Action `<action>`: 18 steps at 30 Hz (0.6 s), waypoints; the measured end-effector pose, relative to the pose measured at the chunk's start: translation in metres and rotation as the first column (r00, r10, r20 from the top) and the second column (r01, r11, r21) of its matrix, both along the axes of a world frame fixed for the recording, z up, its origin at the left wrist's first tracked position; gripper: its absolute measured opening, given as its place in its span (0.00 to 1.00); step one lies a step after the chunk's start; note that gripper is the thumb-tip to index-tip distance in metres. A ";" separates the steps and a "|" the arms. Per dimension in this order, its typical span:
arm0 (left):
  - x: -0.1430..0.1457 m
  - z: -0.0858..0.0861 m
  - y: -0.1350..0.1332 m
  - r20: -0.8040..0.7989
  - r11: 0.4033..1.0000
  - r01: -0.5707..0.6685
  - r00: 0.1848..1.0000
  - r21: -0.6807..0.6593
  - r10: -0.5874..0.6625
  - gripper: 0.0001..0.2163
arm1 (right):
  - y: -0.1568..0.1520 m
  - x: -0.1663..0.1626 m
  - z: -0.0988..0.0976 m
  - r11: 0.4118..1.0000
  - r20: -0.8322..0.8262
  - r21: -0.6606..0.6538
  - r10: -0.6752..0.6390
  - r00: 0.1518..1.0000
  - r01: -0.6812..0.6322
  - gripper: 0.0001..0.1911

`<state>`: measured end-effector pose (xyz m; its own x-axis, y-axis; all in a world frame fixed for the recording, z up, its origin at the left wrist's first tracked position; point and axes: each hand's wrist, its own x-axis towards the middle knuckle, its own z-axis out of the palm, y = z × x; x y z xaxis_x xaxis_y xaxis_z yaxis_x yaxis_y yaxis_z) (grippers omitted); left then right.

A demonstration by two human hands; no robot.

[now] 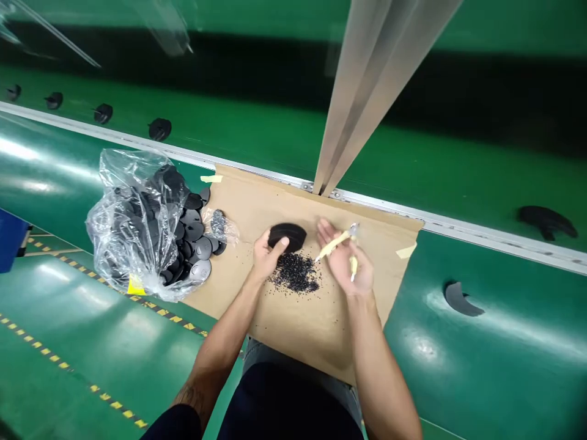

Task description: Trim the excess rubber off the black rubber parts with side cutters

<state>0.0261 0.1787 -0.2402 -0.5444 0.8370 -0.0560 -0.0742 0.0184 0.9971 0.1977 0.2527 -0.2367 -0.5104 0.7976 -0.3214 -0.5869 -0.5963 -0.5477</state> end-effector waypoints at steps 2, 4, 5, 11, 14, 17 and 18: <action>-0.011 0.003 0.016 0.017 1.000 0.022 1.000 0.008 -0.022 0.22 | 0.018 -0.003 0.002 1.000 0.017 -0.003 -0.025 1.000 0.026 0.07; -0.019 0.003 0.029 0.031 0.999 0.045 0.999 -0.001 -0.045 0.23 | 0.024 -0.007 0.002 0.999 0.020 -0.039 -0.021 1.000 0.022 0.07; -0.019 0.003 0.031 0.039 0.998 0.057 0.998 -0.012 -0.056 0.23 | 0.022 -0.009 0.001 0.998 0.014 -0.066 -0.009 1.000 0.010 0.07; -0.007 0.006 0.007 0.237 0.994 0.028 0.971 -0.106 -0.002 0.22 | -0.020 0.004 0.006 0.983 -0.005 -0.163 0.082 0.997 -0.081 0.10; -0.011 0.023 -0.011 0.422 0.974 -0.056 0.895 -0.218 0.146 0.23 | -0.031 0.035 0.019 0.986 0.133 -0.128 0.120 0.984 -0.103 0.12; -0.022 0.049 -0.034 0.449 0.961 -0.070 0.873 -0.268 0.189 0.21 | -0.042 0.072 0.031 0.983 0.539 0.094 0.082 0.838 -0.156 0.17; -0.025 0.058 -0.043 0.437 0.961 -0.079 0.879 -0.265 0.192 0.21 | -0.047 0.082 0.032 0.952 0.697 0.208 0.016 0.717 -0.224 0.19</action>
<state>0.0011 0.1358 -0.1826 -0.5177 0.6885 -0.5079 -0.5363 0.2013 0.8196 0.2799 0.2055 -0.2047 -0.3328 0.8492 -0.4101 0.0744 -0.4099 -0.9091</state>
